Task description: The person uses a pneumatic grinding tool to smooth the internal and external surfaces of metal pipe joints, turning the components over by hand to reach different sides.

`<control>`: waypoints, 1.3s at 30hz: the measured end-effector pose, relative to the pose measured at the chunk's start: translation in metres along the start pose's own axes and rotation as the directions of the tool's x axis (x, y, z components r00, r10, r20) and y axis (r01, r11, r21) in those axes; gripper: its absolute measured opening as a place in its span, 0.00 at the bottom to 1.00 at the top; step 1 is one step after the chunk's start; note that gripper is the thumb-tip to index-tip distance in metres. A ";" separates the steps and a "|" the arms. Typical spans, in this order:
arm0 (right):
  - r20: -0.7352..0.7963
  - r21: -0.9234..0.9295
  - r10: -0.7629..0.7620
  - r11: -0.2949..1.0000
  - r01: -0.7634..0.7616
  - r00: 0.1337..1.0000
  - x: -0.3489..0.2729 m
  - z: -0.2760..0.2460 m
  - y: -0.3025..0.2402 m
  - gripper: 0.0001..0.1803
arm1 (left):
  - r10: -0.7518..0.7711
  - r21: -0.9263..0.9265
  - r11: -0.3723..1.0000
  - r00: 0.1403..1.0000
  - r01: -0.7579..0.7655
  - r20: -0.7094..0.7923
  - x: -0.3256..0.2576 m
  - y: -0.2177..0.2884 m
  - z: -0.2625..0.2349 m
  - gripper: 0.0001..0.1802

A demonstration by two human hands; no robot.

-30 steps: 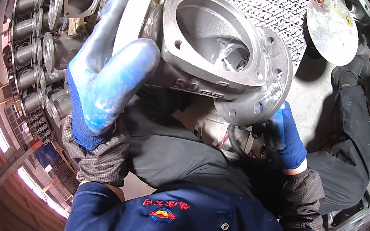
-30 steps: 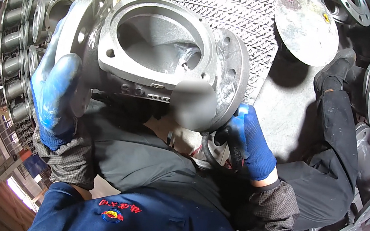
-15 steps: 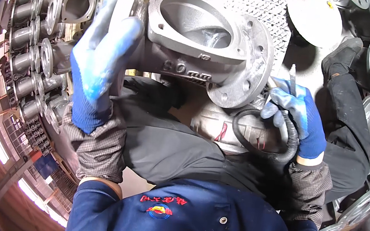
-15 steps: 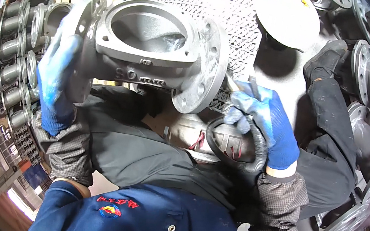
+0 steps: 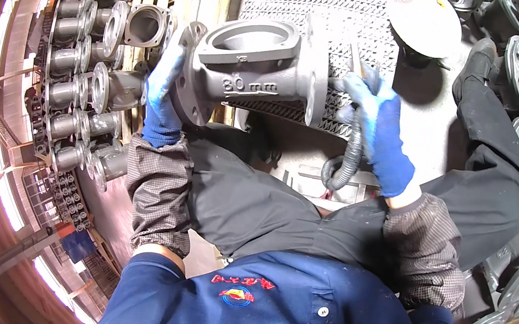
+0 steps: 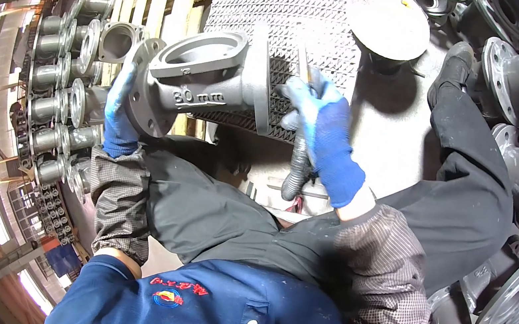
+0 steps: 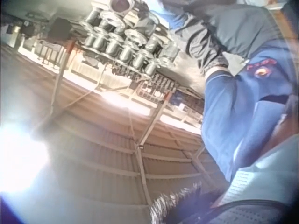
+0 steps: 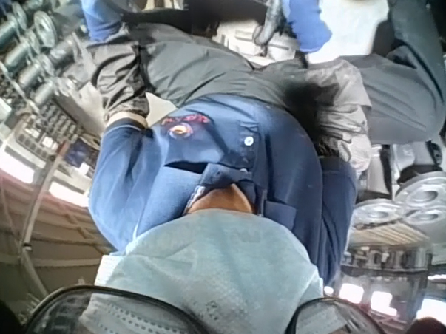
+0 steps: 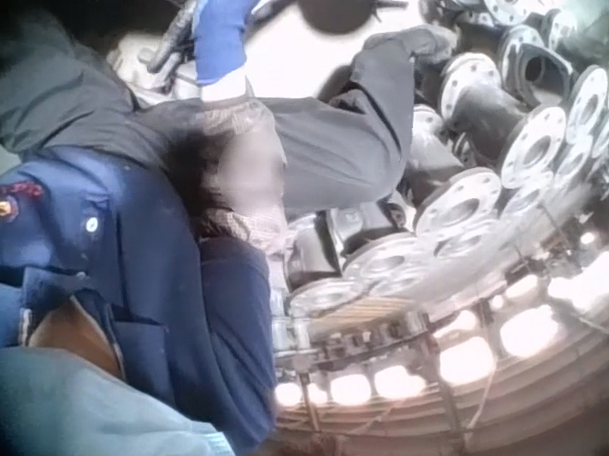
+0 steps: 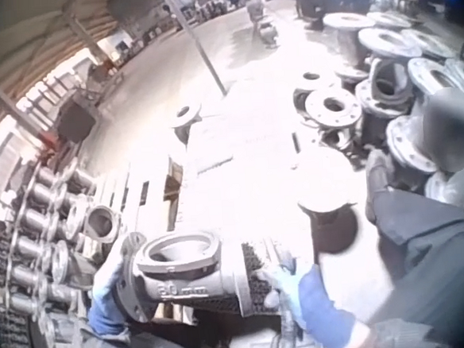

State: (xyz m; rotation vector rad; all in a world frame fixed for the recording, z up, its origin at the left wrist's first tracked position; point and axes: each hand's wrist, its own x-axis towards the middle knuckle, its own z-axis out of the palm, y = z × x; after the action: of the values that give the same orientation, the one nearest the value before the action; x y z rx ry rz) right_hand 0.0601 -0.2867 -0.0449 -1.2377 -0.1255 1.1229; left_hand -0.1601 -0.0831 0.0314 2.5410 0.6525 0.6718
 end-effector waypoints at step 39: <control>-0.196 -0.356 -0.332 0.901 0.248 0.923 -0.016 -0.031 0.033 0.19 | -0.592 -0.688 0.183 0.638 0.702 0.493 -0.067 0.042 0.055 0.22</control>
State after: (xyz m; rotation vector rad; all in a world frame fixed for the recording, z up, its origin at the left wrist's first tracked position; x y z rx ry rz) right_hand 0.0509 -0.3224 -0.0757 -1.5873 -0.3035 0.6892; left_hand -0.1678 -0.1682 -0.0139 1.1360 0.9682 0.3436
